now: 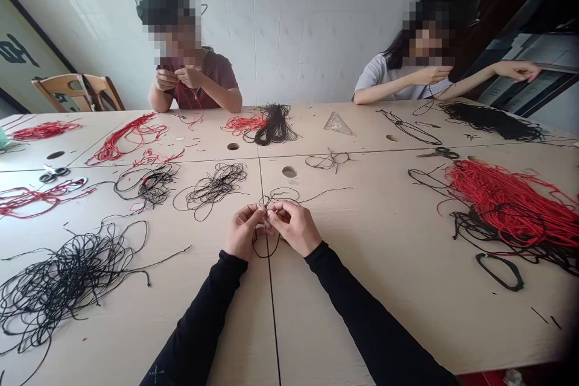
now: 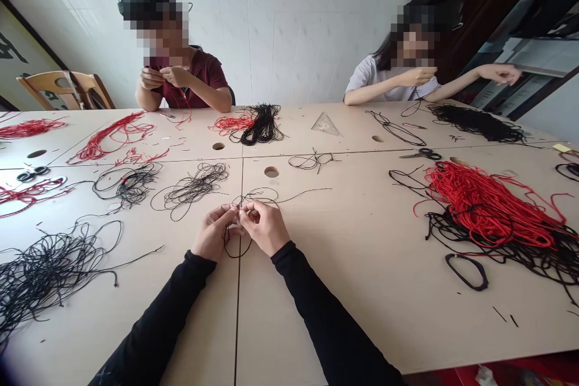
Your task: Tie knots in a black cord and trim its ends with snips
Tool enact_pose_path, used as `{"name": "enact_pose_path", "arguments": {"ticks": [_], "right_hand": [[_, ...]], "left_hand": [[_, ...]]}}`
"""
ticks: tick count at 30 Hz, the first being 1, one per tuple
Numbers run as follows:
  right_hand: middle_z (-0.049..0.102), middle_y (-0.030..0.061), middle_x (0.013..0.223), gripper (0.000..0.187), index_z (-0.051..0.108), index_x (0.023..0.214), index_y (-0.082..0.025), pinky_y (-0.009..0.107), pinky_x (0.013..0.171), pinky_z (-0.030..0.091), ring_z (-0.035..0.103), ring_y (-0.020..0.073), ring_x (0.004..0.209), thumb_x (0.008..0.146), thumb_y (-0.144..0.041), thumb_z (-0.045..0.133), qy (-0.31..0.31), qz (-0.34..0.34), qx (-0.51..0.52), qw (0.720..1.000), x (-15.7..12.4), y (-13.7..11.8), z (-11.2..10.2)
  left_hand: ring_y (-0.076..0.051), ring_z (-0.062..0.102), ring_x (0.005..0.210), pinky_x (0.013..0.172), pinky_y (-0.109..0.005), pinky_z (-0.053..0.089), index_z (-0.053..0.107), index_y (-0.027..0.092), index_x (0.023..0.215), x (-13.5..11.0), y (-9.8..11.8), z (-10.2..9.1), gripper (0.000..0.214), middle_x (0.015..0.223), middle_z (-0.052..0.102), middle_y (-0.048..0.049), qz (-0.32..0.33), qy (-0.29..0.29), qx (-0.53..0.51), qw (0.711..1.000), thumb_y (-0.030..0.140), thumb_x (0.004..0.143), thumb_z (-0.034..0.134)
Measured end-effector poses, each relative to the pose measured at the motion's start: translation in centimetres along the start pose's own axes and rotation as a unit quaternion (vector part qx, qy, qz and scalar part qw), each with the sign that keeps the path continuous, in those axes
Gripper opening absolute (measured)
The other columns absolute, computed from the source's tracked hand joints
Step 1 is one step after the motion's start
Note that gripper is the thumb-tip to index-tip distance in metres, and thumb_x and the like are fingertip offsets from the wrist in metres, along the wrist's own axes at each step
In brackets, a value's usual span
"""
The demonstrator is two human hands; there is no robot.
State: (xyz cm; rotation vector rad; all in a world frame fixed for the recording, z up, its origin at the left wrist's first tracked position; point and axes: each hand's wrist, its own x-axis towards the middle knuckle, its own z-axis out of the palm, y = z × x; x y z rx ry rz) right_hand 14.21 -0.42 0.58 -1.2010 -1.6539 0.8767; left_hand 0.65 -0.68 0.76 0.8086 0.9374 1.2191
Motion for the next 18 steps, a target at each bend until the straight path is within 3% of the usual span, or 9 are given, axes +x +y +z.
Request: {"name": "enact_pose_path", "arguments": {"ticks": [6, 18], "right_hand": [[0.067, 0.003, 0.068, 0.018, 0.062, 0.084, -0.02, 0.027, 0.056, 0.045, 0.058, 0.0159, 0.057, 0.084, -0.037, 0.057, -0.018, 0.032, 0.039, 0.999, 0.05, 0.19, 0.12], [0.068, 0.0024, 0.069, 0.016, 0.063, 0.082, -0.017, 0.024, 0.054, 0.046, 0.059, 0.0137, 0.057, 0.083, -0.032, 0.057, -0.018, 0.029, 0.063, 0.997, 0.13, 0.16, 0.12]], "left_hand": [[-0.01, 0.054, 0.057, 0.048, -0.023, 0.054, 0.06, 0.013, 0.078, 0.08, -0.03, -0.08, 0.031, 0.066, 0.058, 0.0004, 0.001, -0.003, -0.01, 1.0, 0.036, 0.066, 0.077], [-0.01, 0.054, 0.055, 0.048, -0.024, 0.054, 0.062, 0.013, 0.075, 0.02, 0.04, -0.1, 0.029, 0.063, 0.057, 0.0009, -0.001, -0.01, -0.013, 1.0, 0.035, 0.065, 0.078]]}}
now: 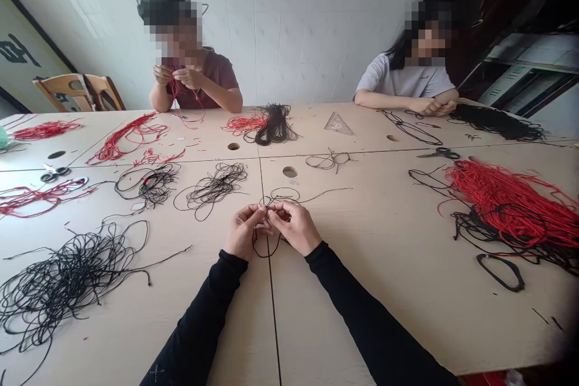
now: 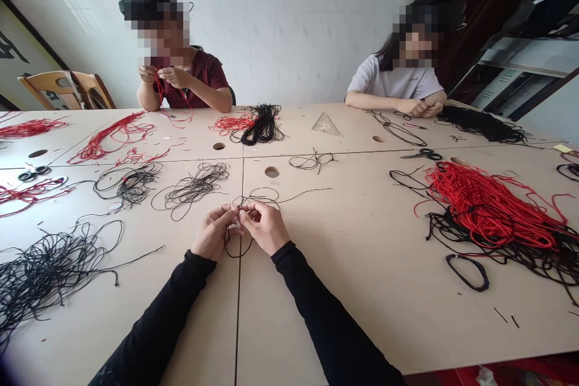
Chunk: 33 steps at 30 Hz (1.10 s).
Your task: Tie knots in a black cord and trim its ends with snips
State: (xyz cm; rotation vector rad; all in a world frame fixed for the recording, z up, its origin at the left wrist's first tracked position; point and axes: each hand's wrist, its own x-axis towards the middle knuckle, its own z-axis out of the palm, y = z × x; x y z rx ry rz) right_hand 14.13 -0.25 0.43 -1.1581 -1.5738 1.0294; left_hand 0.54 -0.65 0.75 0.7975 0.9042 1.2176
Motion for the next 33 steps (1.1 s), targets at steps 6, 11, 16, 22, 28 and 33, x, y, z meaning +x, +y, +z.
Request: {"name": "enact_pose_path", "arguments": {"ticks": [6, 11, 16, 22, 28, 33], "right_hand": [[0.066, 0.0017, 0.065, 0.016, 0.059, 0.073, -0.017, 0.024, 0.053, 0.047, 0.06, 0.0138, 0.056, 0.082, -0.031, 0.057, -0.001, -0.002, 0.033, 0.999, -0.01, -0.24, 0.08], [0.066, 0.0018, 0.067, 0.017, 0.062, 0.078, -0.017, 0.025, 0.055, 0.047, 0.06, 0.0141, 0.059, 0.083, -0.032, 0.057, -0.008, 0.0, 0.042, 0.999, 0.1, -0.05, 0.13], [0.065, 0.0019, 0.069, 0.022, 0.062, 0.076, -0.016, 0.025, 0.06, 0.047, 0.058, 0.0137, 0.062, 0.084, -0.034, 0.054, -0.033, -0.005, 0.055, 0.998, 0.17, 0.03, -0.05], [0.058, -0.0014, 0.06, 0.019, 0.058, 0.071, -0.017, 0.023, 0.053, 0.039, 0.049, 0.0111, 0.054, 0.081, -0.032, 0.055, -0.002, 0.0, 0.029, 1.0, 0.24, -0.07, -0.02], [0.054, -0.0017, 0.062, 0.018, 0.054, 0.07, -0.018, 0.023, 0.054, 0.036, 0.044, 0.0113, 0.055, 0.081, -0.032, 0.051, 0.002, -0.009, -0.002, 1.0, 0.24, 0.0, -0.07], [0.044, -0.0038, 0.059, 0.018, 0.05, 0.067, -0.019, 0.024, 0.053, 0.033, 0.037, 0.011, 0.054, 0.081, -0.031, 0.051, 0.013, -0.016, -0.007, 1.0, 0.2, -0.11, -0.09]], "left_hand": [[-0.009, 0.053, 0.054, 0.048, -0.024, 0.054, 0.062, 0.013, 0.076, 0.18, -0.24, -0.17, 0.028, 0.064, 0.058, 0.0005, 0.009, -0.005, 0.004, 1.0, 0.035, 0.066, 0.078], [-0.01, 0.053, 0.055, 0.048, -0.023, 0.054, 0.062, 0.013, 0.078, 0.21, -0.25, -0.18, 0.028, 0.063, 0.059, 0.0005, 0.008, -0.005, -0.004, 1.0, 0.033, 0.066, 0.078], [-0.01, 0.054, 0.054, 0.048, -0.024, 0.054, 0.062, 0.013, 0.079, 0.21, -0.32, -0.22, 0.028, 0.061, 0.059, 0.0006, 0.008, -0.006, -0.008, 1.0, 0.033, 0.067, 0.078], [-0.01, 0.053, 0.053, 0.047, -0.024, 0.054, 0.062, 0.013, 0.079, 0.2, -0.35, -0.24, 0.03, 0.063, 0.059, 0.0009, 0.008, 0.003, -0.006, 1.0, 0.033, 0.065, 0.079], [-0.011, 0.055, 0.054, 0.046, -0.024, 0.054, 0.062, 0.013, 0.08, 0.23, -0.17, -0.05, 0.031, 0.064, 0.057, 0.0011, -0.001, 0.005, -0.025, 1.0, 0.036, 0.066, 0.078], [-0.011, 0.059, 0.059, 0.048, -0.025, 0.055, 0.059, 0.014, 0.079, 0.41, -0.31, -0.25, 0.034, 0.075, 0.06, 0.0003, 0.031, 0.053, -0.061, 0.996, 0.034, 0.062, 0.08]]}}
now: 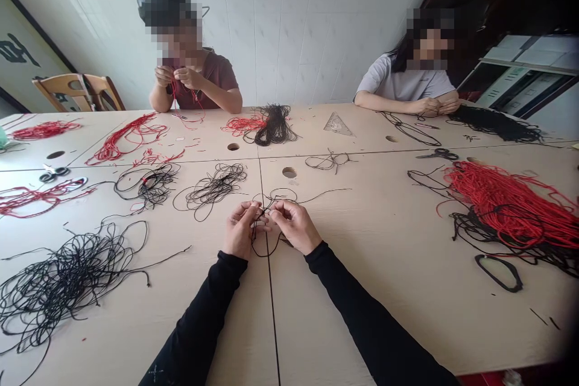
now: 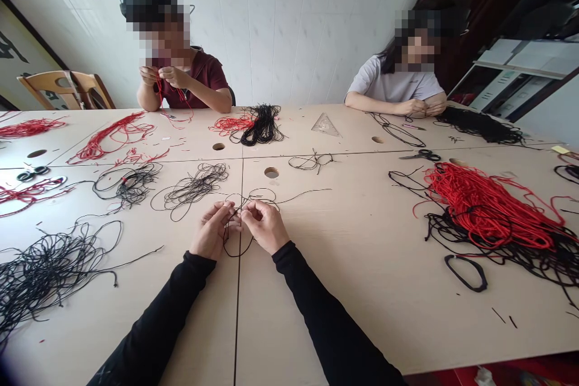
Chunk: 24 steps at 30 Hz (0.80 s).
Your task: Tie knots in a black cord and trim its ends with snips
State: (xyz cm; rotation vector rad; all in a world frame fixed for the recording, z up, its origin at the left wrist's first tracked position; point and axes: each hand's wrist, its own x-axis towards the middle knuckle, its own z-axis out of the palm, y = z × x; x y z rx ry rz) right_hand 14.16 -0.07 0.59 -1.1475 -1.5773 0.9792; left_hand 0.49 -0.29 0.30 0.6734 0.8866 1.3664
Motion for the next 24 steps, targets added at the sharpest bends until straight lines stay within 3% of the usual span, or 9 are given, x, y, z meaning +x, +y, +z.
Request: {"name": "enact_pose_path", "arguments": {"ticks": [10, 17, 24], "right_hand": [[0.042, -0.0045, 0.057, 0.017, 0.047, 0.062, -0.019, 0.022, 0.048, 0.029, 0.033, 0.0092, 0.05, 0.077, -0.027, 0.05, 0.02, 0.024, 0.018, 0.999, 0.09, 0.33, -0.06], [0.052, -0.0015, 0.061, 0.015, 0.051, 0.07, -0.019, 0.021, 0.046, 0.034, 0.042, 0.0104, 0.051, 0.079, -0.031, 0.05, 0.019, 0.05, 0.047, 0.997, 0.0, -0.16, -0.21], [0.049, -0.0025, 0.059, 0.016, 0.052, 0.068, -0.019, 0.021, 0.044, 0.033, 0.04, 0.0094, 0.049, 0.079, -0.03, 0.052, 0.019, 0.051, 0.056, 0.997, 0.05, -0.2, -0.26]], "left_hand": [[-0.014, 0.064, 0.065, 0.06, -0.028, 0.058, 0.057, 0.016, 0.083, 0.38, 0.17, -0.67, 0.035, 0.07, 0.063, -0.0003, 0.05, 0.077, -0.005, 0.996, 0.037, 0.066, 0.078], [-0.016, 0.065, 0.067, 0.057, -0.028, 0.057, 0.063, 0.011, 0.086, -0.05, 0.36, -0.03, 0.033, 0.076, 0.065, -0.0055, -0.064, -0.027, 0.024, 0.997, 0.037, 0.069, 0.075], [-0.01, 0.054, 0.054, 0.046, -0.024, 0.051, 0.06, 0.013, 0.07, -0.23, -0.1, 0.21, 0.03, 0.067, 0.058, 0.0005, -0.009, -0.044, 0.085, 0.995, 0.033, 0.062, 0.081]]}}
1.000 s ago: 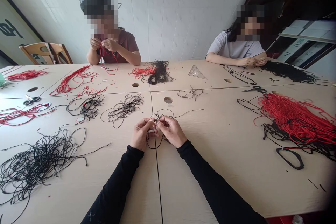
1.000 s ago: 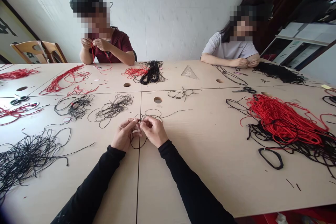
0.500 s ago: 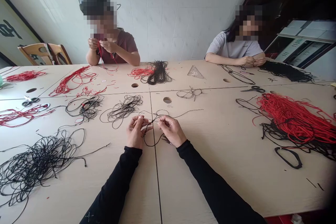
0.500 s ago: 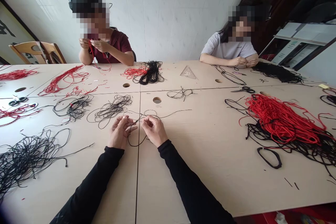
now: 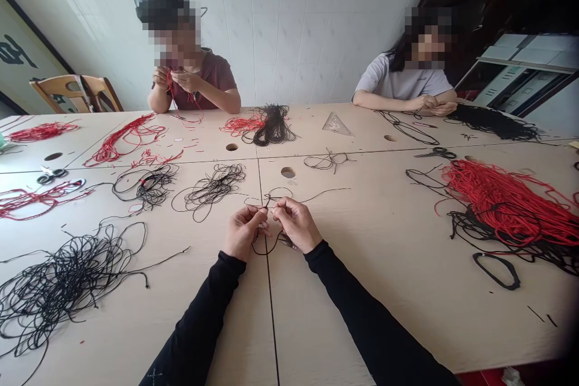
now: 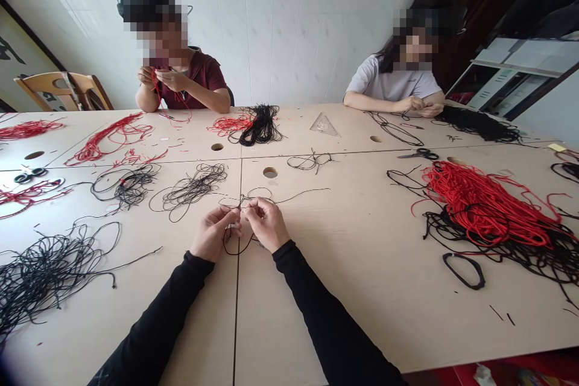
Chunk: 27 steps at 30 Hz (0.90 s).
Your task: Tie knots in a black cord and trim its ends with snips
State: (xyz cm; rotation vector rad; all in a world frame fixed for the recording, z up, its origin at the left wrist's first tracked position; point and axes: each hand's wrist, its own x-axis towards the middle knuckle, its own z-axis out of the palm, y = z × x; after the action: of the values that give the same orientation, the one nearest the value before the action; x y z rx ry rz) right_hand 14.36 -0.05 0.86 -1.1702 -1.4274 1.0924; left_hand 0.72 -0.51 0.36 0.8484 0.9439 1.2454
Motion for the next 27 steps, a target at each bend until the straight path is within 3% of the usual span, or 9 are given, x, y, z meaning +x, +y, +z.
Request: {"name": "enact_pose_path", "arguments": {"ticks": [7, 17, 27], "right_hand": [[0.052, -0.0007, 0.065, 0.032, 0.057, 0.076, -0.017, 0.022, 0.045, 0.034, 0.041, 0.0101, 0.051, 0.084, -0.048, 0.055, -0.002, 0.004, 0.004, 1.0, 0.1, 0.5, 0.0], [0.053, 0.0006, 0.066, 0.036, 0.059, 0.08, -0.018, 0.023, 0.045, 0.036, 0.041, 0.0105, 0.051, 0.084, -0.053, 0.054, -0.005, -0.002, 0.001, 1.0, 0.2, 1.4, 0.0], [0.052, -0.0001, 0.065, 0.036, 0.06, 0.078, -0.018, 0.023, 0.042, 0.035, 0.04, 0.0092, 0.048, 0.084, -0.053, 0.054, -0.021, 0.004, 0.003, 1.0, 0.3, 1.4, 0.0]], "left_hand": [[-0.01, 0.053, 0.05, 0.047, -0.023, 0.048, 0.062, 0.013, 0.07, 0.2, -0.1, -0.2, 0.029, 0.06, 0.059, 0.0004, 0.015, -0.001, 0.039, 0.999, 0.035, 0.063, 0.08], [-0.007, 0.049, 0.052, 0.052, -0.02, 0.042, 0.065, 0.014, 0.07, 0.2, -0.1, -0.2, 0.021, 0.06, 0.059, 0.001, 0.064, 0.035, 0.094, 0.993, 0.031, 0.065, 0.077], [-0.007, 0.048, 0.05, 0.048, -0.019, 0.037, 0.065, 0.014, 0.073, 0.3, -0.2, -0.3, 0.026, 0.057, 0.058, 0.0017, 0.041, 0.031, 0.057, 0.997, 0.033, 0.064, 0.079]]}}
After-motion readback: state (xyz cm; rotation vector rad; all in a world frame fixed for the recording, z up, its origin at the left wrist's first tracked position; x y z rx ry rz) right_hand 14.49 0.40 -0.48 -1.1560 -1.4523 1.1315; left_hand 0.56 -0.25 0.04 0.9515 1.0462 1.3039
